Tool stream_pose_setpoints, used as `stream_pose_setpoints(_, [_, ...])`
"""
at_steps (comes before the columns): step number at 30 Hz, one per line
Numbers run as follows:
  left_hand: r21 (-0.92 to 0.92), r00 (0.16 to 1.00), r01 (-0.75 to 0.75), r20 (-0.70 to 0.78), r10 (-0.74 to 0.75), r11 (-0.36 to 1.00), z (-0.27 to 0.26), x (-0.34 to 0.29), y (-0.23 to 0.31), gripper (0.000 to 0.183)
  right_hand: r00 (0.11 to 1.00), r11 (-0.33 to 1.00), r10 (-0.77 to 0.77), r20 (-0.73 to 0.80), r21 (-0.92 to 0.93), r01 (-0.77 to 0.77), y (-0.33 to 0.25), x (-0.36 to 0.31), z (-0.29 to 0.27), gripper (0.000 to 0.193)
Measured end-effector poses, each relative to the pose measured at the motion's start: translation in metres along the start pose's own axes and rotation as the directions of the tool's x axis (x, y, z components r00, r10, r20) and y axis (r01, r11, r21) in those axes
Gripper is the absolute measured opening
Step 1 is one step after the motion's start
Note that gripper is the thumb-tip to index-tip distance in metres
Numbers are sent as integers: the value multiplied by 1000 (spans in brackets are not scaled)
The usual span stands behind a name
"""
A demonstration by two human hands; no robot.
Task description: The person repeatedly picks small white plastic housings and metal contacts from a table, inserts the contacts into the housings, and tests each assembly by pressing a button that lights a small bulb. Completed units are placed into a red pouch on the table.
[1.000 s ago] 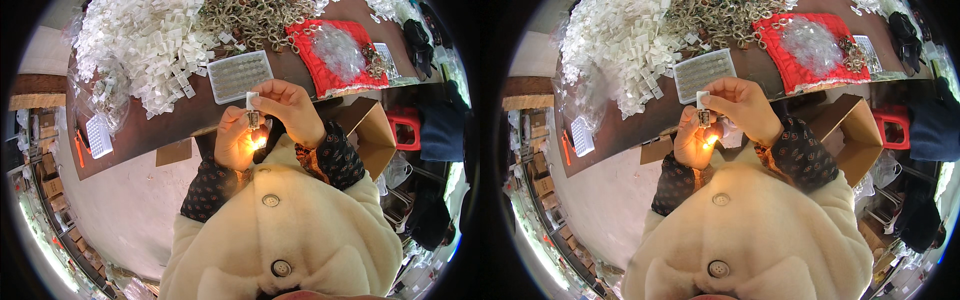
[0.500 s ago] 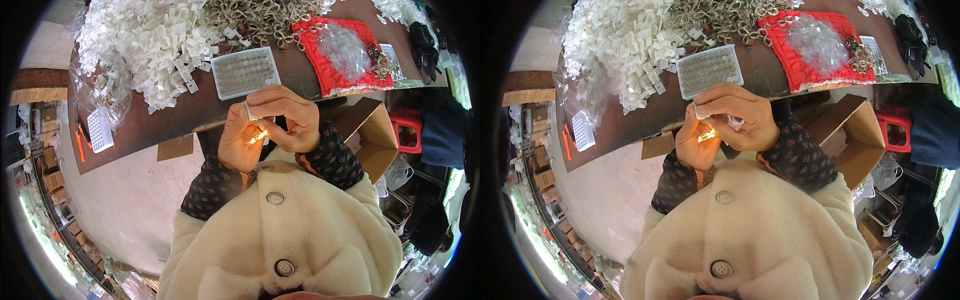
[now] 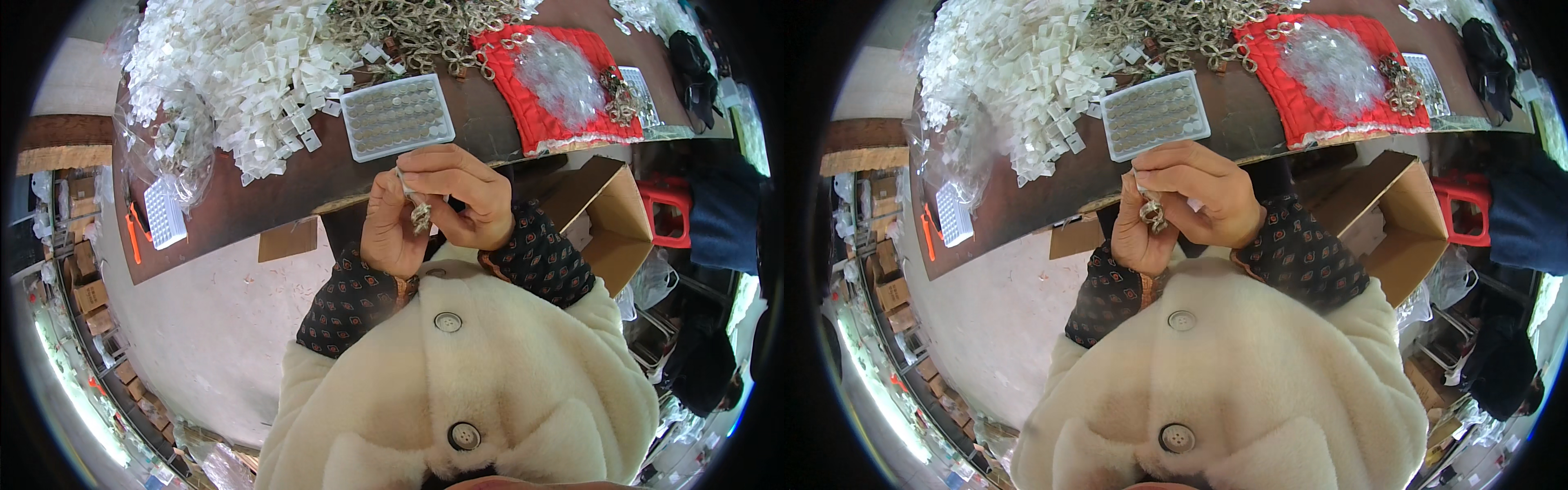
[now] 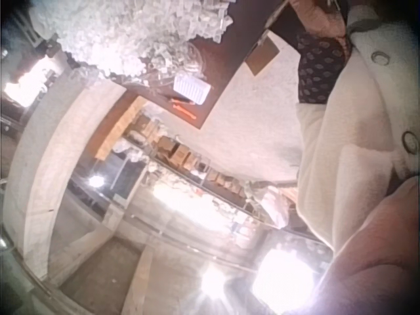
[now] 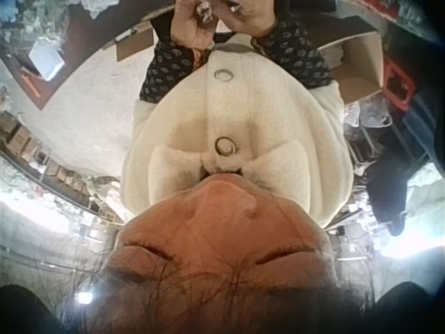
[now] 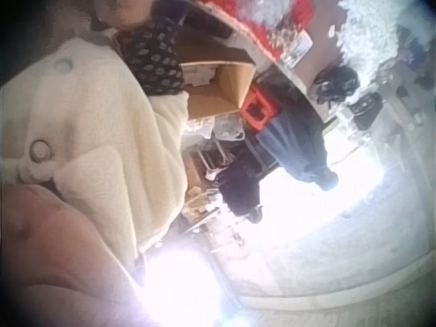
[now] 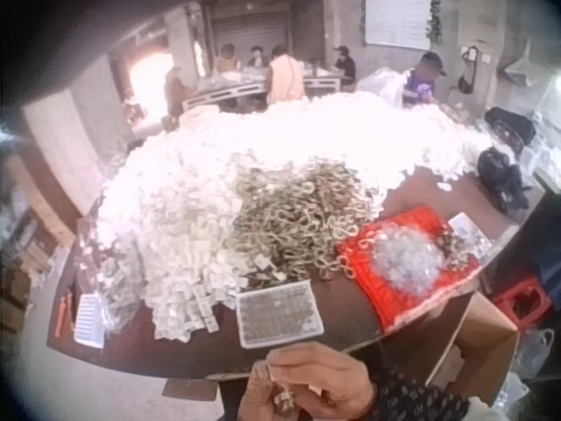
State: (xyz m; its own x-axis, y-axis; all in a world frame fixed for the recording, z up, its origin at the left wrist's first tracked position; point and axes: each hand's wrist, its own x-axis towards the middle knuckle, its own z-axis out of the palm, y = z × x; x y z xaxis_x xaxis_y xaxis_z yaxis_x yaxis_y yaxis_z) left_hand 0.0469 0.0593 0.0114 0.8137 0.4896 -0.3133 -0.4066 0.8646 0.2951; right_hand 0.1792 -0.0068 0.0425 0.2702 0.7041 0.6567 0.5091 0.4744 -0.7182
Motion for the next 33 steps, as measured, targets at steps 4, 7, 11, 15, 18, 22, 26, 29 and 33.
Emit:
stream_pose_setpoints(4, [218, 997, 33, 60, -47, 975, -3, 3, -1, 38, 992, 985, -25, 127, -164, 46, 2, -9, -17, 39])
stream_pose_setpoints(7, [169, 999, 5, 46, -13, 986, -3, 3, -2, 23, 990, 996, 48, 131, -86, -37, -1, -22, -31, 34])
stream_pose_setpoints(11, [84, 944, 30, 324, -56, 996, -1, 10, -8, 22, 953, 889, 224, -202, -358, -285, 6, -38, -70, 19])
stream_pose_setpoints(15, [108, 977, 28, 205, -50, 994, 0, 9, -10, 17, 820, 645, 251, -515, -542, -538, 28, -50, -127, 16])
stream_pose_setpoints(18, [201, 991, 32, 120, -57, 979, -2, 10, -11, 15, 791, 569, 270, -549, -572, -591, 37, -66, -152, 15])
stream_pose_setpoints(22, [173, 991, 107, 56, -118, 979, -3, 10, -11, 12, 837, 474, 258, -482, -692, -545, 48, -71, -158, 17])
stream_pose_setpoints(26, [288, 994, 62, 64, -84, 956, 1, 11, -13, 21, 892, 435, 211, -400, -779, -452, 57, -60, -152, 13])
stream_pose_setpoints(29, [289, 994, 107, -34, -101, 951, 2, 12, -14, 18, 901, 393, 216, -377, -811, -433, 62, -59, -151, 7])
stream_pose_setpoints(33, [301, 984, 5, 169, -58, 954, -1, 13, -15, 13, 926, 349, 199, -322, -859, -374, 70, -62, -151, 8])
